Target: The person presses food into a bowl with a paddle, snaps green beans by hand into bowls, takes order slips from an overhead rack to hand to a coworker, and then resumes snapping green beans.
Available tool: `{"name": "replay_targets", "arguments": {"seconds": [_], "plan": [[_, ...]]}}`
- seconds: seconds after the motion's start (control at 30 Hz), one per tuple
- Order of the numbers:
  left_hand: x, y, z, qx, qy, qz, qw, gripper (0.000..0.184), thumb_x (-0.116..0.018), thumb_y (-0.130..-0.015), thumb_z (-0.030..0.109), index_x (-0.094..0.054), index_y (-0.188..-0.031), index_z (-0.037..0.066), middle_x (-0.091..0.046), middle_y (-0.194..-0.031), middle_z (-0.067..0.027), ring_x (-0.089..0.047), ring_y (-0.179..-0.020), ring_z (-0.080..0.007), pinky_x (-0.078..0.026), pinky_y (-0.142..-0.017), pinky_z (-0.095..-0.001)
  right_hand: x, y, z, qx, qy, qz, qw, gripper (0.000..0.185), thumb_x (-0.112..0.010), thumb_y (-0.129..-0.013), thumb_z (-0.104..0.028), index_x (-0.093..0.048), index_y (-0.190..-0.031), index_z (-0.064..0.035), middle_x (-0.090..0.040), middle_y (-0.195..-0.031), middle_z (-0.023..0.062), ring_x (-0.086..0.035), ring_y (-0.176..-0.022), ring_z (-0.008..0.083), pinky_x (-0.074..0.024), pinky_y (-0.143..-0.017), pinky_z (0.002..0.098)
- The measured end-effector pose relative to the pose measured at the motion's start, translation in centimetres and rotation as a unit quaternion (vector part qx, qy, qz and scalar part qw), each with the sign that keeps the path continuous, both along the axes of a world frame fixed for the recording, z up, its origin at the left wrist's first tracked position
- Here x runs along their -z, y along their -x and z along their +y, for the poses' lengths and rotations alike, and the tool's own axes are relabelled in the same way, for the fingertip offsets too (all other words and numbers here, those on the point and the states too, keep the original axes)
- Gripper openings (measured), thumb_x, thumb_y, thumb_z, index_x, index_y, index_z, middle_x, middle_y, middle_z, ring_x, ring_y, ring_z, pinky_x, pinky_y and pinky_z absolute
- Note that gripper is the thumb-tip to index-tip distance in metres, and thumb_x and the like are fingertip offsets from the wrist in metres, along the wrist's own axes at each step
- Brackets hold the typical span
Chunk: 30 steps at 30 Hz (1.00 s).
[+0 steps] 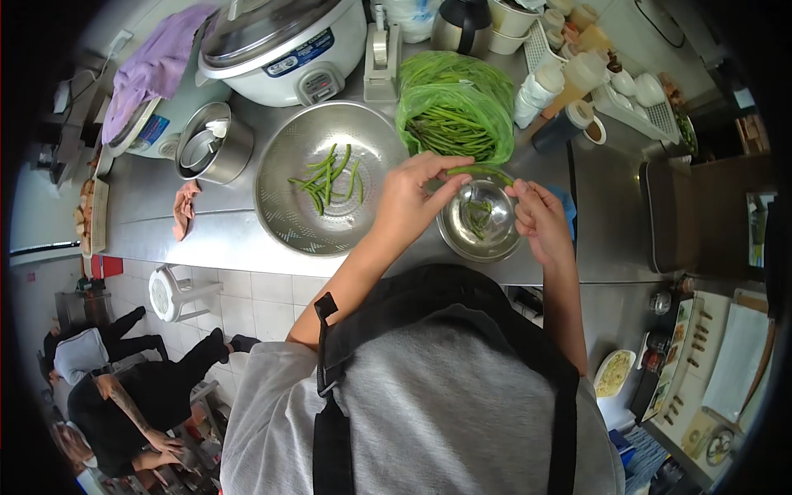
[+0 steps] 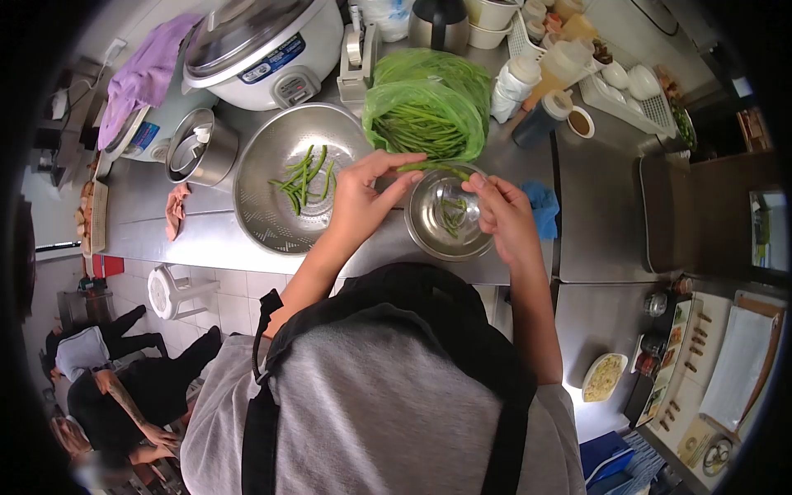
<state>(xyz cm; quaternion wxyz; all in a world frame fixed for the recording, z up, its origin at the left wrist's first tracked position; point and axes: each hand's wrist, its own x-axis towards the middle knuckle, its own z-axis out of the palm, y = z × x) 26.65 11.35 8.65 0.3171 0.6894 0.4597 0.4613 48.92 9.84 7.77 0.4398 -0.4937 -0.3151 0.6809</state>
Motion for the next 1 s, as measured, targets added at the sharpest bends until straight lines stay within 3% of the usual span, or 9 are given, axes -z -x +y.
{"name": "replay_targets", "arguments": {"seconds": [0.07,0.13,0.23,0.33,0.47,0.67,0.77,0.87,1.0], "plan": [[-0.5,-0.9,-0.4,0.022,0.043,-0.048,0.998,0.022,-0.072,-0.08,0.005,-0.072,-0.102,0.005,-0.066,-0.076,-0.0061,-0.06,-0.068,-0.0104,-0.046,-0.062,-0.0233,0.0,-0.3,-0.8,0.004,-0.011,-0.009,1.0,0.025,-0.065,-0.091,-0.026,-0.065,-0.094,-0.0013,-0.029,-0.057,-0.0113,-0.021,-0.047,0.0003,-0.0169,-0.044,0.0205],[0.3,-1.2,-0.5,0.032,0.077,-0.069,0.994,0.02,-0.071,-0.081,0.006,-0.073,-0.101,0.005,-0.067,-0.078,-0.0061,-0.06,-0.069,-0.0101,-0.046,-0.062,-0.0237,0.1,-0.7,-1.6,0.005,-0.02,-0.035,0.999,0.024,-0.066,-0.09,-0.026,-0.066,-0.095,-0.0019,-0.03,-0.057,-0.0109,-0.025,-0.048,0.0012,-0.0198,-0.045,0.0203],[1.0,-1.0,-0.6,0.064,0.101,-0.064,0.991,0.017,-0.07,-0.083,0.006,-0.073,-0.099,0.004,-0.068,-0.081,-0.0062,-0.06,-0.071,-0.0098,-0.047,-0.063,-0.0236,0.6,-0.5,-2.4,-0.01,-0.194,-0.312,0.93,0.021,-0.07,-0.086,-0.022,-0.069,-0.099,-0.0049,-0.035,-0.057,-0.0071,-0.033,-0.05,0.0042,-0.0262,-0.048,0.0225],[0.8,-1.1,-0.5,0.125,0.107,-0.037,0.986,0.015,-0.068,-0.084,0.006,-0.073,-0.099,0.004,-0.069,-0.082,-0.0067,-0.062,-0.074,-0.0102,-0.048,-0.066,-0.0231,-1.4,-0.5,-2.4,-0.067,-0.251,-0.434,0.863,0.022,-0.073,-0.082,-0.019,-0.071,-0.1,-0.0072,-0.04,-0.058,-0.001,-0.04,-0.054,0.0088,-0.0314,-0.051,0.0264],[0.3,-1.3,-0.2,0.146,0.133,-0.032,0.98,0.015,-0.067,-0.086,0.005,-0.073,-0.099,0.005,-0.069,-0.087,-0.0063,-0.064,-0.081,-0.0102,-0.049,-0.071,-0.0227,-0.5,-0.2,-2.1,-0.112,-0.29,-0.412,0.857,0.02,-0.072,-0.081,-0.018,-0.071,-0.095,-0.0041,-0.044,-0.06,0.0043,-0.042,-0.054,0.0122,-0.0333,-0.051,0.0294],[1.7,0.1,0.2,0.144,0.181,-0.198,0.953,0.017,-0.068,-0.087,0.008,-0.073,-0.103,0.007,-0.069,-0.095,-0.0049,-0.061,-0.079,-0.0078,-0.048,-0.073,-0.0222,-0.9,0.2,-2.2,-0.12,-0.277,-0.383,0.873,0.018,-0.071,-0.082,-0.019,-0.07,-0.086,-0.002,-0.049,-0.061,0.0068,-0.045,-0.053,0.015,-0.0351,-0.051,0.0318],[1.4,0.8,0.0,0.128,0.203,-0.149,0.959,0.018,-0.07,-0.084,0.01,-0.074,-0.102,0.009,-0.069,-0.095,-0.0057,-0.062,-0.082,-0.0117,-0.048,-0.075,-0.0253,-1.5,0.3,-2.3,-0.149,-0.271,-0.401,0.862,0.021,-0.073,-0.081,-0.021,-0.068,-0.081,-0.001,-0.05,-0.06,0.0078,-0.046,-0.053,0.0168,-0.0355,-0.051,0.0323],[0.9,0.8,0.3,0.126,-0.047,0.057,0.989,0.019,-0.072,-0.08,0.01,-0.075,-0.099,0.011,-0.068,-0.093,-0.0062,-0.062,-0.088,-0.0173,-0.048,-0.076,-0.0291,-1.7,0.4,-2.2,-0.159,-0.291,-0.437,0.836,0.023,-0.074,-0.08,-0.023,-0.067,-0.077,-0.0006,-0.049,-0.059,0.0079,-0.046,-0.052,0.0178,-0.0353,-0.05,0.0321],[0.2,0.7,0.2,0.129,-0.101,0.172,0.971,0.021,-0.073,-0.076,0.009,-0.075,-0.097,0.011,-0.067,-0.088,-0.007,-0.06,-0.089,-0.0206,-0.047,-0.076,-0.0328,-2.4,1.3,-2.2,-0.145,-0.327,-0.448,0.819,0.023,-0.074,-0.079,-0.022,-0.067,-0.076,-0.0011,-0.049,-0.059,0.0075,-0.046,-0.051,0.0171,-0.0344,-0.049,0.0314]]}}
